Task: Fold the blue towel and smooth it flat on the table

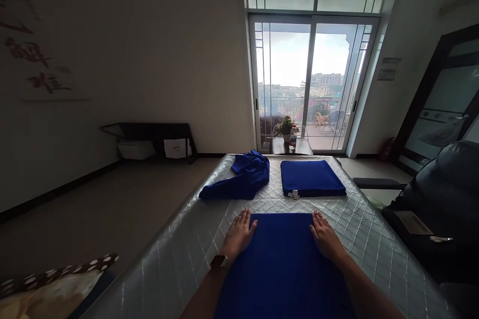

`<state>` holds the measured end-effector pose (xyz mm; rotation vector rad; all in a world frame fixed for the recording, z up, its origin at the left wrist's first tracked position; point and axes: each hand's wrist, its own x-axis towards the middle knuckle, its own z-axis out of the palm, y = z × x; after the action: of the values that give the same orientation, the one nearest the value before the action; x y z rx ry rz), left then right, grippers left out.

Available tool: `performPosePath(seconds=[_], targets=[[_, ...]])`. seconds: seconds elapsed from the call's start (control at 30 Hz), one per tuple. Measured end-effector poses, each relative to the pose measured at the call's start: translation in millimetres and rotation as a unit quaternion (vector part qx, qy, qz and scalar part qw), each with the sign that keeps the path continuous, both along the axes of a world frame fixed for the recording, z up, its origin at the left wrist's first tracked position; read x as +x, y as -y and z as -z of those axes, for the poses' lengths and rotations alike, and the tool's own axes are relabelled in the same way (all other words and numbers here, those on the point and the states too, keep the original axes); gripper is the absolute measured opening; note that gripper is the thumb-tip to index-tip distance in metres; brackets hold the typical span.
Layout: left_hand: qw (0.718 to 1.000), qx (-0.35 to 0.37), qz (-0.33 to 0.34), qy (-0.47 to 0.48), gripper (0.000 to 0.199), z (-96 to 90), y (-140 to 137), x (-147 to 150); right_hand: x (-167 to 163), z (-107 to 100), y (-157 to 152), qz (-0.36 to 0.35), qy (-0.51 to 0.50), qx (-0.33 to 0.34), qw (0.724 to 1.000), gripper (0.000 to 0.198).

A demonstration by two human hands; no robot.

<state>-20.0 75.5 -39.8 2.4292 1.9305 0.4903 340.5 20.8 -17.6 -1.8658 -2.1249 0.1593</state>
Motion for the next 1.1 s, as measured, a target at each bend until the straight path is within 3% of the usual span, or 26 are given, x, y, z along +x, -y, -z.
performPosePath(seconds=[0.4,0.7,0.97,1.1], targets=[[1.000,0.002,-0.004,0.005,0.066,-3.7,3.4,1.9,0.4,3.2,-1.8,0.011,0.003,-0.007,1.000,0.067],[1.000,-0.001,-0.004,0.004,0.069,-5.8,3.2,2.7,-5.0,-8.0,4.5,0.017,0.016,-0.002,1.000,0.066],[1.000,-0.011,-0.014,-0.004,0.075,2.4,-0.8,2.7,-2.7,0.8,-2.5,0.021,0.012,0.005,1.000,0.067],[1.000,-0.026,-0.014,-0.003,0.077,-8.3,2.2,-0.7,-3.2,0.5,-1.6,0.025,-0.004,-0.005,1.000,0.067]])
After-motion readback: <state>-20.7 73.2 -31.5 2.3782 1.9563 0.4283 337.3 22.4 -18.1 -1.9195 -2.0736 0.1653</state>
